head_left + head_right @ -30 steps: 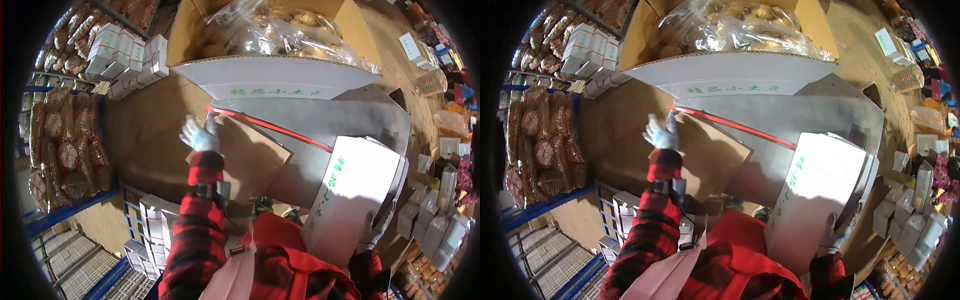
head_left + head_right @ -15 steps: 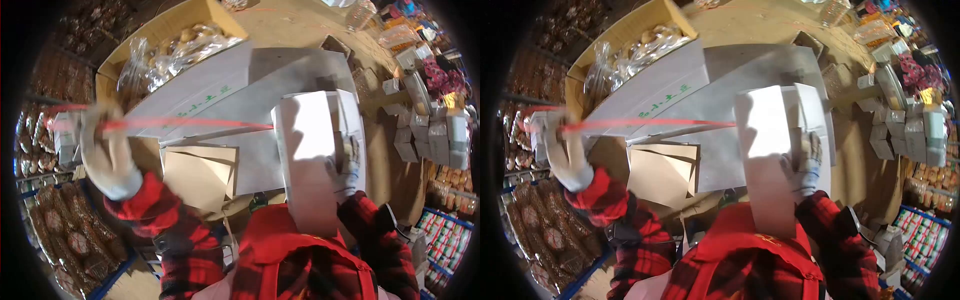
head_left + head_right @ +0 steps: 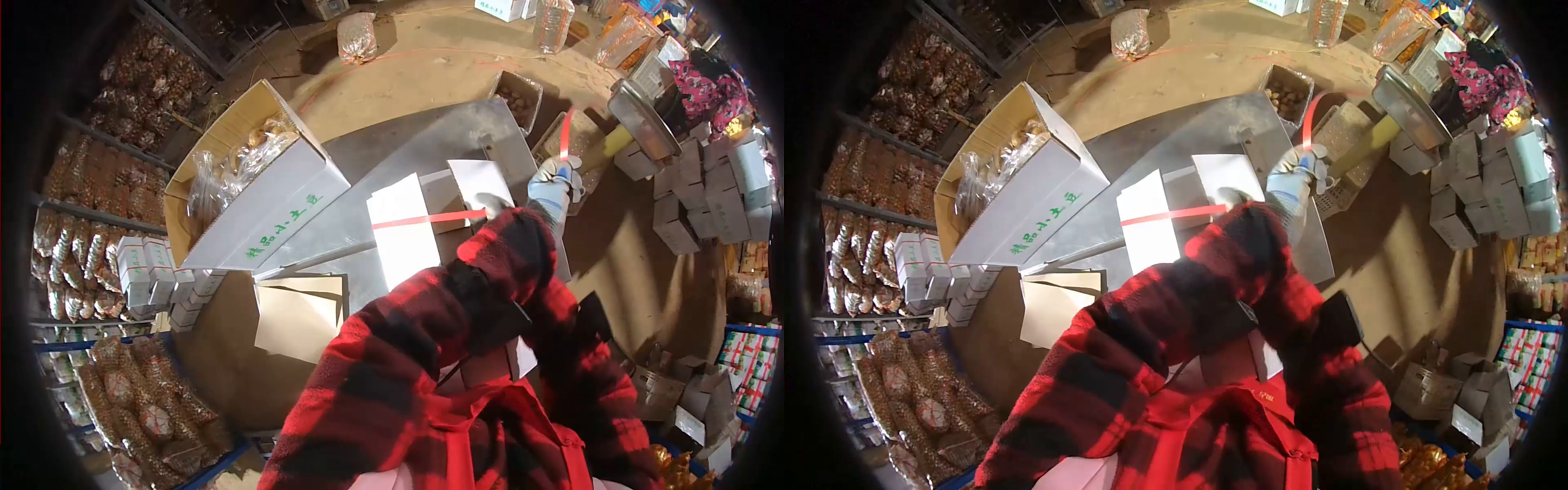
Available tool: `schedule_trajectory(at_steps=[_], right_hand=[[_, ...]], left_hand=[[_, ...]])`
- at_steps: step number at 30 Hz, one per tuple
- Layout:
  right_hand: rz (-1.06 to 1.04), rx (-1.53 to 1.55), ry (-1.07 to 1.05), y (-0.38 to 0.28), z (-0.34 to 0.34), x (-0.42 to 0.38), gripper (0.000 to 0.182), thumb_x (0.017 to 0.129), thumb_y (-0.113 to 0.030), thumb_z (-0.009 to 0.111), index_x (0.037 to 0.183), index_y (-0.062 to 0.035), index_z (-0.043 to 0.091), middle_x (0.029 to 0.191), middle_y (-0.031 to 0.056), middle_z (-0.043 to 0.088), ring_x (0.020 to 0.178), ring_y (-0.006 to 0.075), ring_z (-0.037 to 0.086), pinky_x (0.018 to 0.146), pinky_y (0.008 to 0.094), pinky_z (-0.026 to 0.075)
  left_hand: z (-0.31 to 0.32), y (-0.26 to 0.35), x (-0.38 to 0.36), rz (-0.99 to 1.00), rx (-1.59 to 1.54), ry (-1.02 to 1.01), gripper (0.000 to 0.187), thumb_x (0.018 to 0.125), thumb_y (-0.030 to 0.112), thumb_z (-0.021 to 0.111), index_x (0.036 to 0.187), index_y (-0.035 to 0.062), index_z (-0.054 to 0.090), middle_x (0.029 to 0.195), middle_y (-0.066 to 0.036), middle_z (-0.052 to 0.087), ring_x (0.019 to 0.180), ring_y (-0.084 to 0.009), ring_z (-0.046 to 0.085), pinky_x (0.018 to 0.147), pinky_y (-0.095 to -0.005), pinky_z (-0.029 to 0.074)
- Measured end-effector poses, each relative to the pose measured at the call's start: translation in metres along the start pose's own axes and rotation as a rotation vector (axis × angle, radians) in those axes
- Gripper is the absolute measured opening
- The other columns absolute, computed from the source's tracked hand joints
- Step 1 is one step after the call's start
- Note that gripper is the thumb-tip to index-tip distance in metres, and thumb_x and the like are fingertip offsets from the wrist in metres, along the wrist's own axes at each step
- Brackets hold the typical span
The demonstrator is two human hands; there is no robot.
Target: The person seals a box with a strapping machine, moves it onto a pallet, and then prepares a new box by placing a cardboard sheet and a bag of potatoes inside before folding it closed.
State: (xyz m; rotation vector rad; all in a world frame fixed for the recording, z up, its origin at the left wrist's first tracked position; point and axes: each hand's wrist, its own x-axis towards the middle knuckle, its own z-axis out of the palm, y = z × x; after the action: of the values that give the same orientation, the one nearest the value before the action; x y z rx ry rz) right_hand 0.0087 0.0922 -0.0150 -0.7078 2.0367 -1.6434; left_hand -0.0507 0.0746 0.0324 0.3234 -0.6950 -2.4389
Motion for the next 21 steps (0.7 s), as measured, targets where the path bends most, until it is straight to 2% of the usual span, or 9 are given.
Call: schedule_trajectory(at_steps=[3,6,8,9,10,12,15,19,21], right_hand=[[0.104,0.152,-0.068,0.007,0.001,0.022,0.032,0.082,-0.029,0.063,0.099,-0.0025,0.056,0.081,0.0079,0.058,0.071,0.0141,0.053,0.062,0.0300,0.042],[0.228,0.228,-0.119,0.006,0.001,0.036,0.026,0.084,-0.028,0.062,0.091,-0.0023,0.062,0.070,0.0049,0.063,0.059,0.0098,0.055,0.053,0.0270,0.045],[0.387,0.288,-0.145,-0.008,-0.001,0.036,0.029,0.081,-0.031,0.065,0.084,-0.0020,0.063,0.063,0.0056,0.061,0.054,0.0097,0.052,0.050,0.0261,0.040],[0.398,0.316,-0.140,-0.009,-0.001,0.037,0.028,0.082,-0.032,0.064,0.081,-0.0034,0.062,0.062,0.0045,0.060,0.052,0.0092,0.050,0.049,0.0253,0.038],[0.409,0.340,-0.130,-0.008,-0.003,0.038,0.028,0.082,-0.032,0.063,0.078,-0.0048,0.061,0.061,0.0034,0.058,0.049,0.0086,0.048,0.047,0.0245,0.037],[0.453,0.368,-0.094,-0.006,-0.007,0.041,0.028,0.083,-0.033,0.063,0.075,-0.0062,0.059,0.060,0.0023,0.057,0.047,0.0083,0.047,0.046,0.0236,0.035],[0.534,0.395,-0.105,-0.007,-0.008,0.049,0.027,0.082,-0.032,0.064,0.076,-0.0057,0.059,0.060,0.0030,0.057,0.046,0.0092,0.048,0.044,0.0241,0.035],[0.643,0.495,-0.033,-0.008,-0.009,0.051,0.022,0.083,-0.023,0.062,0.077,-0.0019,0.061,0.064,0.0062,0.060,0.052,0.0142,0.056,0.049,0.0251,0.043],[0.620,0.563,-0.024,-0.007,-0.013,0.049,0.020,0.084,-0.022,0.061,0.078,-0.0019,0.061,0.064,0.0059,0.060,0.053,0.0140,0.056,0.049,0.0248,0.043]], left_hand=[[-0.010,0.033,-0.003,-0.114,0.146,-0.241,0.017,0.090,0.007,0.044,0.096,0.0017,0.059,0.066,-0.003,0.055,0.054,-0.0124,0.049,0.052,-0.0238,0.041],[-0.054,0.137,-0.009,0.853,1.784,-0.128,0.020,0.079,0.007,0.050,0.096,0.0029,0.060,0.065,-0.004,0.047,0.065,-0.0182,0.049,0.063,-0.0318,0.043],[-0.127,0.176,0.020,0.821,1.684,0.152,0.031,0.079,0.017,0.054,0.108,0.0084,0.057,0.093,-0.013,0.060,0.091,-0.0256,0.056,0.084,-0.0370,0.043],[-0.170,0.164,0.011,0.804,2.126,0.409,0.044,0.082,0.025,0.053,0.123,0.0108,0.047,0.114,-0.012,0.055,0.110,-0.0260,0.048,0.100,-0.0400,0.031],[-0.179,0.157,0.010,-0.048,2.067,0.524,0.052,0.084,0.029,0.051,0.131,0.0134,0.036,0.124,-0.012,0.047,0.118,-0.0286,0.040,0.105,-0.0459,0.020],[-0.165,0.154,0.010,0.411,2.236,0.282,0.055,0.085,0.035,0.048,0.133,0.0138,0.033,0.128,-0.014,0.044,0.121,-0.0315,0.037,0.106,-0.0472,0.017],[-0.153,0.158,0.005,0.468,2.038,0.099,0.062,0.085,0.044,0.045,0.136,0.0148,0.028,0.133,-0.014,0.038,0.124,-0.0345,0.033,0.106,-0.0496,0.014],[-0.111,0.128,0.008,0.214,2.442,-0.026,0.080,0.078,0.052,0.050,0.139,0.0100,0.019,0.137,-0.017,0.031,0.128,-0.0365,0.026,0.106,-0.0529,0.009],[-0.114,0.126,0.007,0.322,2.458,0.029,0.080,0.079,0.054,0.048,0.140,0.0105,0.019,0.139,-0.017,0.030,0.129,-0.0369,0.025,0.106,-0.0532,0.008]])
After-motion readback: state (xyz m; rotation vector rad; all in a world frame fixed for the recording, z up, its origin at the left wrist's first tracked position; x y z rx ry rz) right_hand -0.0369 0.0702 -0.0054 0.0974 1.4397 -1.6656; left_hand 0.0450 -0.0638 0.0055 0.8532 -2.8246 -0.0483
